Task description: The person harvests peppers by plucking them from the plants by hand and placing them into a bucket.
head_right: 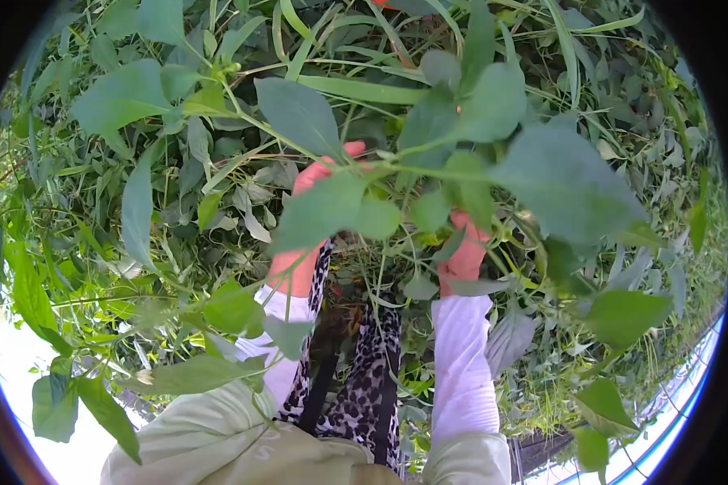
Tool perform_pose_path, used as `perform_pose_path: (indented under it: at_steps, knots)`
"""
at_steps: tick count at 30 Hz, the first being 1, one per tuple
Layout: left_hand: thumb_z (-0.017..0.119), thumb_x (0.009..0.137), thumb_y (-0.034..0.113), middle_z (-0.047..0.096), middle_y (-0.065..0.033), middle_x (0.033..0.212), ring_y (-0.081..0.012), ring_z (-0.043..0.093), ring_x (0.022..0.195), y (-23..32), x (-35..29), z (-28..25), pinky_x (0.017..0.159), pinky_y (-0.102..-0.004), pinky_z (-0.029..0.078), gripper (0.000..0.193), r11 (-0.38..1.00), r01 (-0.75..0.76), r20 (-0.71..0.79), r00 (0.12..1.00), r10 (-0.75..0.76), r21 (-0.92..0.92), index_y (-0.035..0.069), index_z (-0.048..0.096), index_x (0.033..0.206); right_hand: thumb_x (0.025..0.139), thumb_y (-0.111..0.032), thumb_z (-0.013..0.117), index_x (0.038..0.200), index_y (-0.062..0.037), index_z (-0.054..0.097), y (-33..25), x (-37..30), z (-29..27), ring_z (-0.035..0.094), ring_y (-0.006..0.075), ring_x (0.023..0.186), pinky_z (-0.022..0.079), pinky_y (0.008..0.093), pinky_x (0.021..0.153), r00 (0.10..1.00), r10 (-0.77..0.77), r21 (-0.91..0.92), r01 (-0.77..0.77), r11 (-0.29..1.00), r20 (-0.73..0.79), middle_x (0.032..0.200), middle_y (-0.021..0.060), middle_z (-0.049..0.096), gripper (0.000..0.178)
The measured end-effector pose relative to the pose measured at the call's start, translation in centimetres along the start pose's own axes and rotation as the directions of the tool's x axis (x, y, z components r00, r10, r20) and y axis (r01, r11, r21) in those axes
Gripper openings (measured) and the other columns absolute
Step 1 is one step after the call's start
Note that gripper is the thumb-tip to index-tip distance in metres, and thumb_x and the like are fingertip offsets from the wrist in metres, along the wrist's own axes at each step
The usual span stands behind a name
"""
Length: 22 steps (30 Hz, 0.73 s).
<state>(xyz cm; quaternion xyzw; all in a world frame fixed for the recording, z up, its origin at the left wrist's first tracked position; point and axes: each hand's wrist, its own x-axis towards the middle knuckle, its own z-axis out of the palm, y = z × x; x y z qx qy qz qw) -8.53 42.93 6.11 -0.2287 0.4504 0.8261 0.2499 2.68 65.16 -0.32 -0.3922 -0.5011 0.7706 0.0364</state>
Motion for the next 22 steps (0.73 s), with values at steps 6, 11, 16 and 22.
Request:
perform_pose_path:
  at_steps: [6,11,16,22]
  knots:
    - [0.069,0.075,0.011,0.065,-0.0078,0.105,-0.0187,0.061,0.097,0.7,-1.2,1.0,0.085,-0.0307,0.046,0.053,0.927,0.321,0.348,0.861,-0.371,0.193,0.0,0.053,0.124,0.088,-0.007,0.058,0.116,0.0002,0.059,-2.7,-7.7,0.3,0.059,0.0183,0.09,0.047,0.0329,0.081,0.993,-0.094,-0.624,0.121,0.772,0.077,0.096,0.0063,0.064,0.029]
    - [0.066,0.073,0.015,0.06,-0.014,0.116,-0.0226,0.054,0.109,-0.1,-2.1,2.3,0.096,-0.0359,0.038,0.046,0.934,0.346,0.483,0.805,-0.345,0.09,-0.006,0.059,0.113,0.091,-0.013,0.057,0.11,-0.0015,0.056,-6.9,-11.6,0.0,0.06,0.0195,0.071,0.049,0.0303,0.065,0.953,0.302,-0.261,-0.292,0.92,-0.003,0.087,0.0105,0.062,0.022]
    - [0.066,0.076,0.038,0.056,-0.0159,0.122,-0.0245,0.052,0.112,-2.8,-1.6,2.7,0.098,-0.0365,0.037,0.053,0.961,0.277,0.678,0.708,-0.197,-0.011,-0.007,0.063,0.106,0.094,-0.022,0.053,0.115,-0.0024,0.054,-8.5,-13.7,-3.1,0.059,0.0219,0.065,0.05,0.033,0.058,0.871,0.475,-0.067,-0.47,0.88,0.123,0.083,0.0116,0.061,0.029]
    - [0.055,0.09,0.043,0.063,-0.0135,0.111,-0.0236,0.056,0.105,-3.8,-2.2,3.2,0.095,-0.0385,0.04,0.052,0.95,0.31,0.445,0.855,-0.265,-0.029,-0.003,0.061,0.114,0.097,-0.036,0.041,0.134,-0.0009,0.044,-8.6,-15.3,-10.6,0.06,0.028,0.064,0.052,0.0402,0.061,0.617,0.653,0.126,-0.762,0.635,0.439,0.082,0.0162,0.06,0.051]
